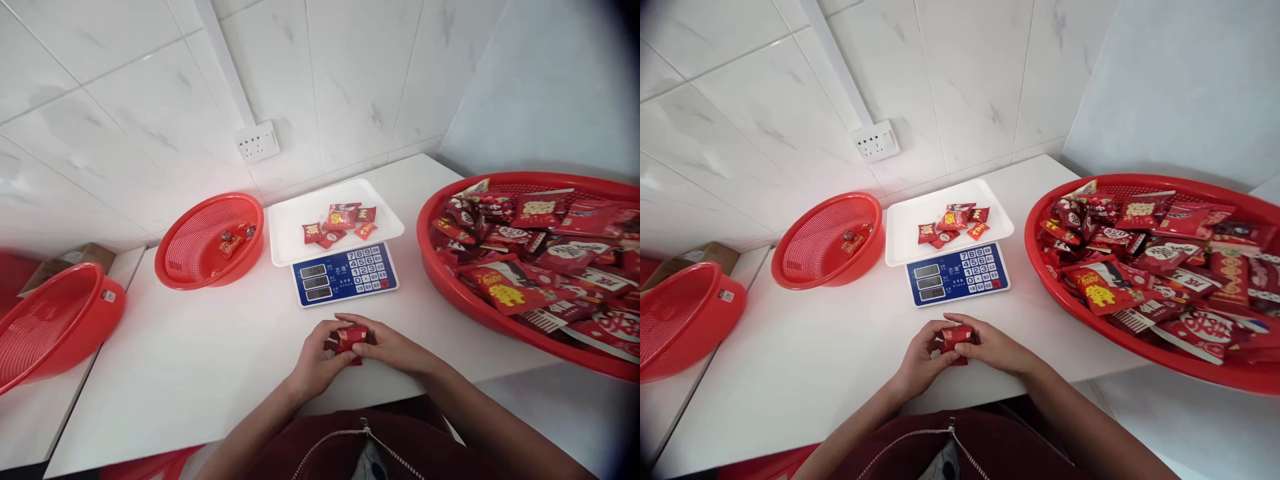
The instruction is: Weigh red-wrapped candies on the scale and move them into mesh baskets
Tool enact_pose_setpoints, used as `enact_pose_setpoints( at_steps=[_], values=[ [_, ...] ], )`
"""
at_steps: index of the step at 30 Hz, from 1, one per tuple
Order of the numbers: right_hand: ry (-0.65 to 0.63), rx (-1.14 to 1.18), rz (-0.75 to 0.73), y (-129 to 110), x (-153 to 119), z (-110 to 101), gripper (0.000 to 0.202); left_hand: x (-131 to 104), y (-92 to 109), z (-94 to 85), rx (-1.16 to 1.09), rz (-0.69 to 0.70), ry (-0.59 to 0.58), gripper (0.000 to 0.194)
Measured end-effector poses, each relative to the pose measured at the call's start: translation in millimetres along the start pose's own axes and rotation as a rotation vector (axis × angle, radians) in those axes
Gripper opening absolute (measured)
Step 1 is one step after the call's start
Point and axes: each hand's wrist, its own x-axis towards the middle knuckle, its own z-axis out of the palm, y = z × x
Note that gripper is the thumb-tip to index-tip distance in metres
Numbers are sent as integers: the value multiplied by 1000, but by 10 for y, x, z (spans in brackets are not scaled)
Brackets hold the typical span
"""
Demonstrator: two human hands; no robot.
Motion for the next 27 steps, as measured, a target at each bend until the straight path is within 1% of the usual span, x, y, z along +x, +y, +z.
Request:
enact_pose_setpoints(
  at_steps=[3,5,6,8,10,11,13,15,17,19,20,22,24,27],
  values=[
    [-22,18,-48,-11,8,8,57,11,31,-23,224,83,-19,45],
    [15,112,-37,8,11,15,50,70,73,-77,357,151,-7,51],
    [51,185,-12,24,13,16,48,125,107,-118,414,198,15,52],
    [131,339,46,54,18,14,45,290,212,-227,521,305,100,44],
    [189,447,89,68,19,14,42,512,357,-355,649,409,209,33],
    [203,472,99,68,16,16,41,633,436,-419,722,451,251,30],
    [207,490,110,60,7,24,42,872,581,-524,863,510,288,29],
    [195,487,113,57,-4,32,44,1088,688,-583,982,505,274,36],
    [186,482,107,67,-8,35,44,1273,757,-586,1076,423,228,48],
    [179,471,101,84,-4,31,43,1434,813,-542,1141,333,146,60],
    [179,462,101,93,0,28,43,1507,844,-508,1162,308,93,63],
    [180,431,106,109,6,23,44,1635,914,-439,1194,297,0,65],
    [181,403,113,122,5,17,47,1729,982,-390,1235,290,-52,64],
    [179,368,122,146,-11,4,50,1770,1027,-402,1292,253,-19,63]
  ],
)
